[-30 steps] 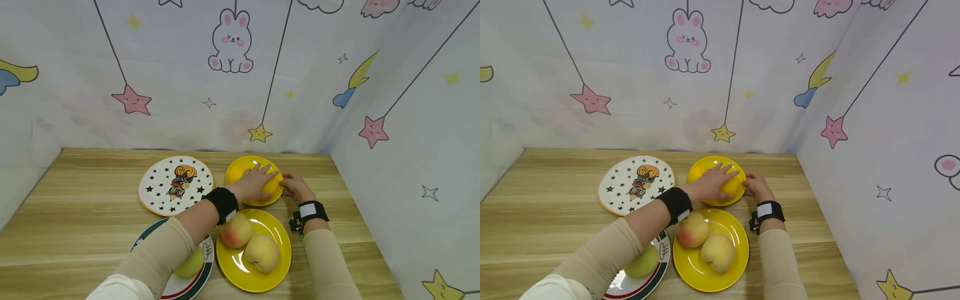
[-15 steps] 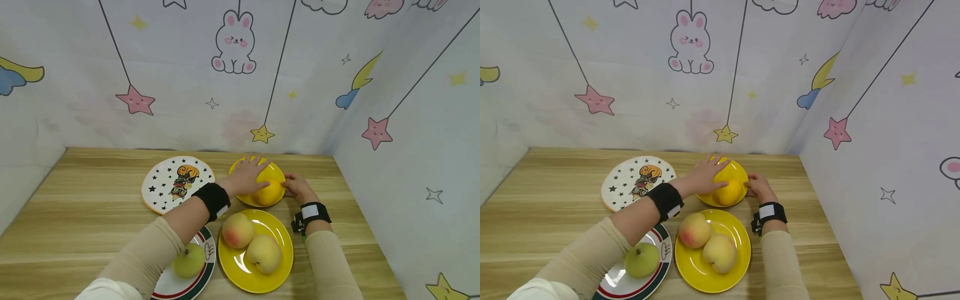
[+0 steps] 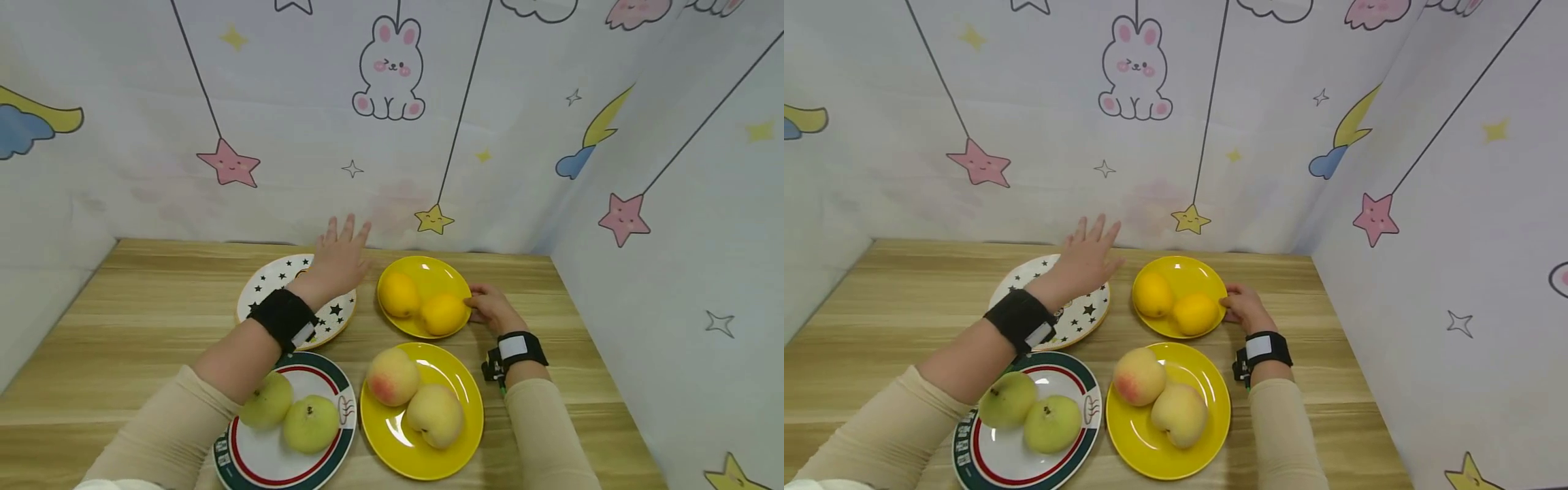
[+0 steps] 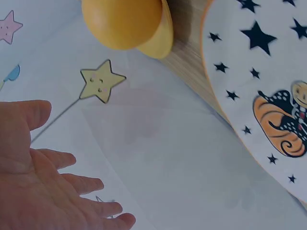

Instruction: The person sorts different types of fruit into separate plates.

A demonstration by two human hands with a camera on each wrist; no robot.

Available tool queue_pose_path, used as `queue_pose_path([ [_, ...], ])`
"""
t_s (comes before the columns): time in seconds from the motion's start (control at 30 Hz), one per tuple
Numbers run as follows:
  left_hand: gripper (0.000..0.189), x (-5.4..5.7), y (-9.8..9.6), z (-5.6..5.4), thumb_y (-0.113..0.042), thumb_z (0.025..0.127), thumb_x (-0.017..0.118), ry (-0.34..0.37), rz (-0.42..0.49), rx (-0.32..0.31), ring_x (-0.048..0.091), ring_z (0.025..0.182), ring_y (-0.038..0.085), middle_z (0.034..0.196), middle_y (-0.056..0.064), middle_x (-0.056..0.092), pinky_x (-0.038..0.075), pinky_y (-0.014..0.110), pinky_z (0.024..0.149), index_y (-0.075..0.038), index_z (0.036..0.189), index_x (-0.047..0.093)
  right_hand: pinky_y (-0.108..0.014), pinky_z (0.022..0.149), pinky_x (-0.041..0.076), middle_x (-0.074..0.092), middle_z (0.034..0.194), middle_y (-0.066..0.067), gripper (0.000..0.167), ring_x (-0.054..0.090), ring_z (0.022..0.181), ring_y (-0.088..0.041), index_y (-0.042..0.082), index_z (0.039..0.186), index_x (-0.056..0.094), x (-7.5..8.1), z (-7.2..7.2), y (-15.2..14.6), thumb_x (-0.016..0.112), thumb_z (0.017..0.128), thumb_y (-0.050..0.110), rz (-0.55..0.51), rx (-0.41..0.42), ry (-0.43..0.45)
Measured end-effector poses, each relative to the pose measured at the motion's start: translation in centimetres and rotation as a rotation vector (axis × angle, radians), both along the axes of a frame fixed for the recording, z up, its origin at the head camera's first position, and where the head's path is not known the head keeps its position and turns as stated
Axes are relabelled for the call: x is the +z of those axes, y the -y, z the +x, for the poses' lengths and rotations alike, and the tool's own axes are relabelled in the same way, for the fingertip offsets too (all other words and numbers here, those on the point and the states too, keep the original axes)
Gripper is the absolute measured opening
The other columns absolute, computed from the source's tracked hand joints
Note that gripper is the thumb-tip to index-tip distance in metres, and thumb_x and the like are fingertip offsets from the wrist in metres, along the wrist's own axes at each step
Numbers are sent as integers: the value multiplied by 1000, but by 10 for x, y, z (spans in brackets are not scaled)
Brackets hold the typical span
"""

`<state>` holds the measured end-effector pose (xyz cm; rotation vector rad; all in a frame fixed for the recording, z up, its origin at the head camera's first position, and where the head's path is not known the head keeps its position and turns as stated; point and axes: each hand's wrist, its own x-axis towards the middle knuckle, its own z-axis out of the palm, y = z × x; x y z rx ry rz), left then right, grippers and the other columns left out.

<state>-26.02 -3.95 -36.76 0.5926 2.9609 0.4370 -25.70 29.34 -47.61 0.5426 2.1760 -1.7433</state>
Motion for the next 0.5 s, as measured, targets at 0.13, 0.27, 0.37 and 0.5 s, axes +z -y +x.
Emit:
queue_pose_path([
  [0.13, 74, -1, 35, 4, -39, 110, 46, 17, 9, 79, -4, 151, 57, 168, 29, 0, 14, 72, 117, -6, 166, 9, -27, 72, 60, 53, 131, -18, 51, 63, 84, -13, -6, 149, 44, -2, -3, 0, 57, 100, -4, 4, 13, -3],
  [0.27, 73, -2, 60, 15, -38, 110, 46, 22, 32, 135, -4, 149, 60, 167, 32, 0, 13, 75, 115, -5, 165, 11, -27, 69, 59, 53, 125, -15, 49, 61, 83, -13, -6, 147, 44, -2, -3, -3, 57, 100, -4, 24, 16, -9],
  [0.37, 73, -4, 72, 27, -39, 110, 46, 27, 41, 173, -7, 148, 61, 167, 32, -3, 10, 78, 113, -6, 165, 12, -26, 67, 58, 53, 126, -17, 48, 61, 83, -13, -7, 147, 44, -1, 2, -6, 56, 101, -4, 55, 10, -17],
  [0.5, 76, -7, 83, 42, -43, 109, 45, 14, 23, 207, -11, 147, 63, 166, 33, -5, 6, 79, 112, -5, 165, 12, -27, 64, 57, 52, 128, -22, 48, 59, 85, -17, -10, 146, 43, -1, 10, -7, 53, 99, -6, 93, 1, -39],
])
